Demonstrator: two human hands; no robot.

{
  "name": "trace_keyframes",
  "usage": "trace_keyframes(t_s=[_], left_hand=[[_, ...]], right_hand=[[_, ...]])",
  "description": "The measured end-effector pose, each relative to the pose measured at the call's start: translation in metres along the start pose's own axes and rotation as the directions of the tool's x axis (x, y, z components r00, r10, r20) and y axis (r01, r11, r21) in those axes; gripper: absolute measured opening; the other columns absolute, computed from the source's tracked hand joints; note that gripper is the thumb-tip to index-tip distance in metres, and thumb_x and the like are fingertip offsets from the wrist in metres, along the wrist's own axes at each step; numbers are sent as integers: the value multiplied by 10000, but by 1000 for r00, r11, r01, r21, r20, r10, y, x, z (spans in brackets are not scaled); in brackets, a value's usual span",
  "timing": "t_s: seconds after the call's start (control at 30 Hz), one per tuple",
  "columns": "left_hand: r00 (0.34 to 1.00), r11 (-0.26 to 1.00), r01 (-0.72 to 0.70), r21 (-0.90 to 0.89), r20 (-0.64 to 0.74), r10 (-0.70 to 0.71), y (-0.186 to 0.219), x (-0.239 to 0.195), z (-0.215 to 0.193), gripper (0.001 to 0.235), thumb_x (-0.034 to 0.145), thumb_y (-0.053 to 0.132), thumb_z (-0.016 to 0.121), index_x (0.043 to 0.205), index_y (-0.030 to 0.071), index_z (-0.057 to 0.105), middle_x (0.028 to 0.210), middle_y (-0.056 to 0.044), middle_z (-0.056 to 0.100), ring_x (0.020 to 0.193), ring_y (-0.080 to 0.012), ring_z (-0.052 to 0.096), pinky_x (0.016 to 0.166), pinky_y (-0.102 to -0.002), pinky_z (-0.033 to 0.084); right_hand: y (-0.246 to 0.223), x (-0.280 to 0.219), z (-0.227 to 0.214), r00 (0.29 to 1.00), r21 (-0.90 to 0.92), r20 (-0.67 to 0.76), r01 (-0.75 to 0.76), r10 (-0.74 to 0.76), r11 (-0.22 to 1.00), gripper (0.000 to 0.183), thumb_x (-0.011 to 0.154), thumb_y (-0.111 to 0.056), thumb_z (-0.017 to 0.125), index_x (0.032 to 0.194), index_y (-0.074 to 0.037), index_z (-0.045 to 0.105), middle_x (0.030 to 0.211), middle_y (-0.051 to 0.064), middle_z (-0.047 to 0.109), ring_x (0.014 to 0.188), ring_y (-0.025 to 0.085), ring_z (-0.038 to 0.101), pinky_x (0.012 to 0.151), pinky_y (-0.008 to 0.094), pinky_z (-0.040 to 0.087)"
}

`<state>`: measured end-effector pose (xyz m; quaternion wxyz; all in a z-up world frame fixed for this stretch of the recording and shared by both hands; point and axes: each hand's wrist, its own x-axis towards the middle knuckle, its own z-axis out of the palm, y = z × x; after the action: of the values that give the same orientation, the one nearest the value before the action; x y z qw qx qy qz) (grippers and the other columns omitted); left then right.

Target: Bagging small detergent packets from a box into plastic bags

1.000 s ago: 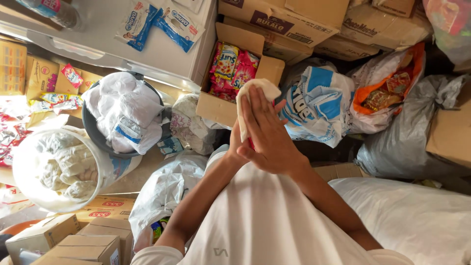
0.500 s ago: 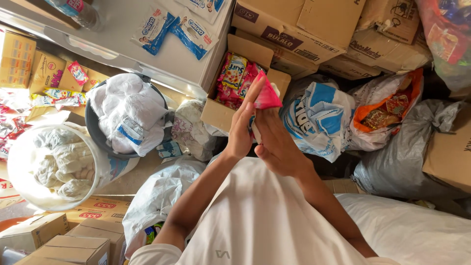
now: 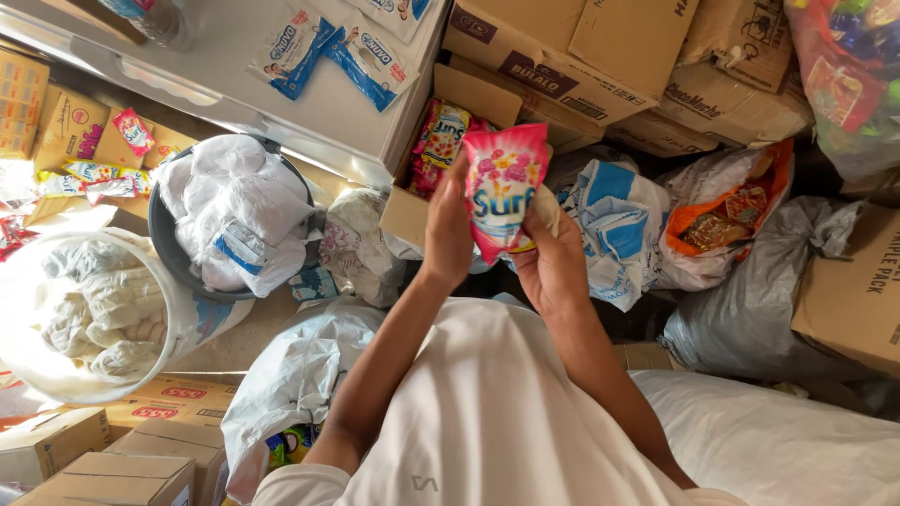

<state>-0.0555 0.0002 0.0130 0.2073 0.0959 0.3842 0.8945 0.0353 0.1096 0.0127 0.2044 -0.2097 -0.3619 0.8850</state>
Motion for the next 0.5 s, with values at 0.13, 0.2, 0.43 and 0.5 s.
trace_keyframes(t_s=[0.13, 0.2, 0.43, 0.5], left_hand=[[878, 736, 156, -659, -249, -409, -43, -17, -1, 536, 970, 354, 686, 1382, 20, 610, 1319, -225, 663, 1164, -412, 669, 1029, -556, 490], [873, 772, 125, -624, -301, -384, -36, -9, -7, 423, 976, 209, 705, 1341, 21, 603, 1202, -276, 695, 1051, -450, 711, 928, -598, 557], [957, 825, 102, -556, -172, -234, -11, -11, -13, 428, 1006, 131, 670, 1412, 101, 538, 1271, -277, 661, 1156, -480, 652, 1048, -687, 486], [927, 812, 292, -505, -61, -371, -29, -25, -3, 467, 1017, 326, 652, 1427, 122, 559, 1268, -224, 687, 1116, -373, 699, 956, -572, 577]], right_hand=[[-1, -19, 33, 997, -158, -78, -5, -7, 987, 267, 1028, -66, 585, 1242, 84, 640, 1108, 247, 734, 976, 316, 754, 830, 449, 658], [-7, -29, 27, 998, -22, -41, -46, 45, 999, 278, 1028, -114, 577, 1268, 10, 642, 1218, 235, 705, 1071, 332, 724, 919, 485, 629], [-53, -20, 37, 809, -625, 41, 479, -586, 617, 344, 1099, -182, 511, 1406, -29, 538, 1414, 222, 592, 1330, 343, 589, 1143, 512, 487], [-65, -18, 82, 780, -700, 552, 626, -294, 344, 541, 1131, -309, 450, 1577, -12, 373, 1628, 250, 351, 1538, 424, 244, 1296, 575, 168]])
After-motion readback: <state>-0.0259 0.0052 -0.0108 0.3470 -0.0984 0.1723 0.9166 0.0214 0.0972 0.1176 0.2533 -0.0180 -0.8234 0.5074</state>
